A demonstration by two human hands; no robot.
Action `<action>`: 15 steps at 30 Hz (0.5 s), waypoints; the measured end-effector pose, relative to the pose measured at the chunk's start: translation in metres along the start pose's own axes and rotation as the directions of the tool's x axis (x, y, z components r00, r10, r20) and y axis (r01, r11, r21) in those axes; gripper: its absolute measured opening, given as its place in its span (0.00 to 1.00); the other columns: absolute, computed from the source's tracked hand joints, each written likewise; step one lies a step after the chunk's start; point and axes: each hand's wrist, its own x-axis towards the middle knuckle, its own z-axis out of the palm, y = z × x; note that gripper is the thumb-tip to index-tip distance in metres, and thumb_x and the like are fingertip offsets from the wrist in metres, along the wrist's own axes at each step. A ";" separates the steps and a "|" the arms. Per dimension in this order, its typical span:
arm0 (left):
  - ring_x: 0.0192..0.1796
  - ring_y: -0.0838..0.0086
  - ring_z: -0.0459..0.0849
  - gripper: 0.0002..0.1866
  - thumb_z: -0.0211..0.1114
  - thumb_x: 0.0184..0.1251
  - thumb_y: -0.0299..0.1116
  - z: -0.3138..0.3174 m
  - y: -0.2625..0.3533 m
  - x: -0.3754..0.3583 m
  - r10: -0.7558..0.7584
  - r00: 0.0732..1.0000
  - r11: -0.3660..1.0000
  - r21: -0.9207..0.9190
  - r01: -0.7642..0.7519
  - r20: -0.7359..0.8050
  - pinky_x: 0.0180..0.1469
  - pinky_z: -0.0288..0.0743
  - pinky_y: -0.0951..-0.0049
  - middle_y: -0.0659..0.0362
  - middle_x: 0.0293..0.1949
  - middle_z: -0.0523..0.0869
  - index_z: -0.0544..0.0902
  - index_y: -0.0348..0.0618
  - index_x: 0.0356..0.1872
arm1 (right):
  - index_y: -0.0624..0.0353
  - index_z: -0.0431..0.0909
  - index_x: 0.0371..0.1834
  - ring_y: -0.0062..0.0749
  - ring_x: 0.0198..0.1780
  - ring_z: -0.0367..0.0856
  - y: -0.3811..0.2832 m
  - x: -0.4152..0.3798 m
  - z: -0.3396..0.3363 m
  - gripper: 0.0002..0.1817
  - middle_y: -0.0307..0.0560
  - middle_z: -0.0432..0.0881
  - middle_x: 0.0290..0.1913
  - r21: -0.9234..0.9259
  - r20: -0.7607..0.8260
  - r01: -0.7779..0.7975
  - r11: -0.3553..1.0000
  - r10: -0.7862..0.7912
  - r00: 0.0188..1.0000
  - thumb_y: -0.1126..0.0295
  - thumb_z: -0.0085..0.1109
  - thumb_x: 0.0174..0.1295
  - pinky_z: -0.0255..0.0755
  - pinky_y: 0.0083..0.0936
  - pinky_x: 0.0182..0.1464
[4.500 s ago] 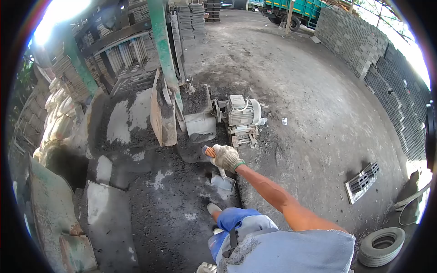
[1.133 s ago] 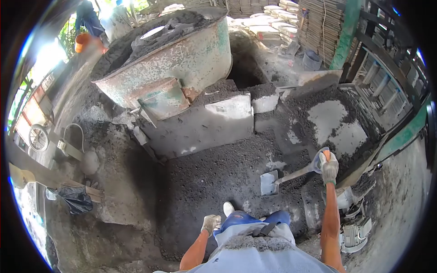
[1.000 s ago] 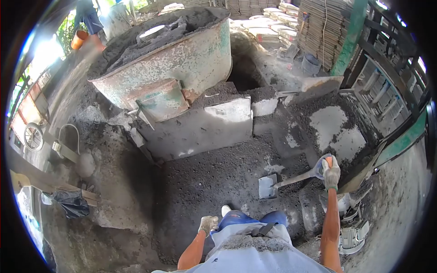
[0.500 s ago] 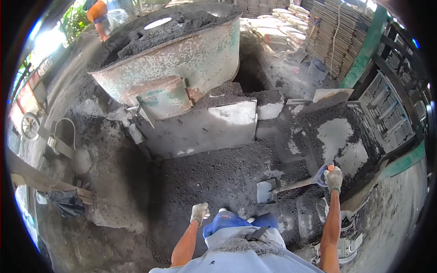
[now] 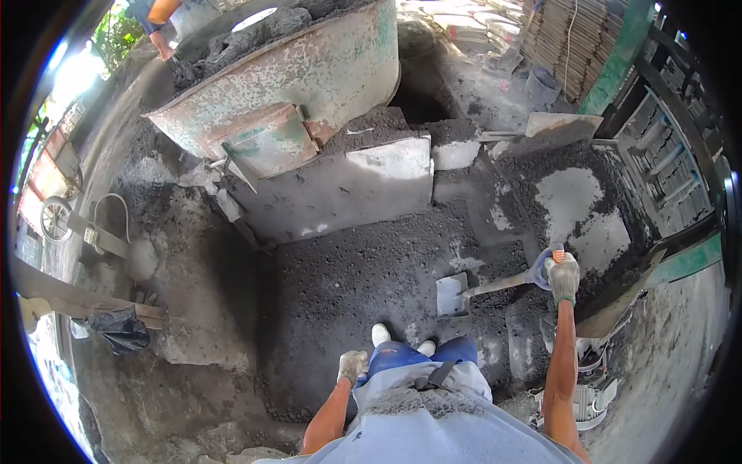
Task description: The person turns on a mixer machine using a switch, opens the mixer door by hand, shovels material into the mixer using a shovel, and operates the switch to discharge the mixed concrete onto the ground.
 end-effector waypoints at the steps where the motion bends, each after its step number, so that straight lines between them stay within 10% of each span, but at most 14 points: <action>1: 0.18 0.75 0.75 0.06 0.60 0.60 0.31 0.000 0.001 0.001 -0.004 1.000 1.000 -0.009 0.004 0.008 0.19 0.64 0.72 0.63 0.21 0.78 0.81 0.44 0.26 | 0.60 0.81 0.32 0.59 0.38 0.85 -0.001 0.000 -0.001 0.14 0.60 0.85 0.32 0.007 -0.003 0.018 1.000 -0.018 1.000 0.59 0.67 0.52 0.77 0.49 0.41; 15: 0.18 0.75 0.75 0.06 0.62 0.62 0.30 0.004 -0.003 -0.017 0.077 0.995 0.992 -0.095 -0.082 -0.063 0.18 0.67 0.73 0.63 0.22 0.77 0.80 0.43 0.26 | 0.59 0.81 0.33 0.59 0.37 0.85 0.001 -0.002 0.000 0.16 0.60 0.85 0.31 0.019 -0.051 0.099 0.995 -0.098 0.994 0.57 0.69 0.54 0.77 0.49 0.40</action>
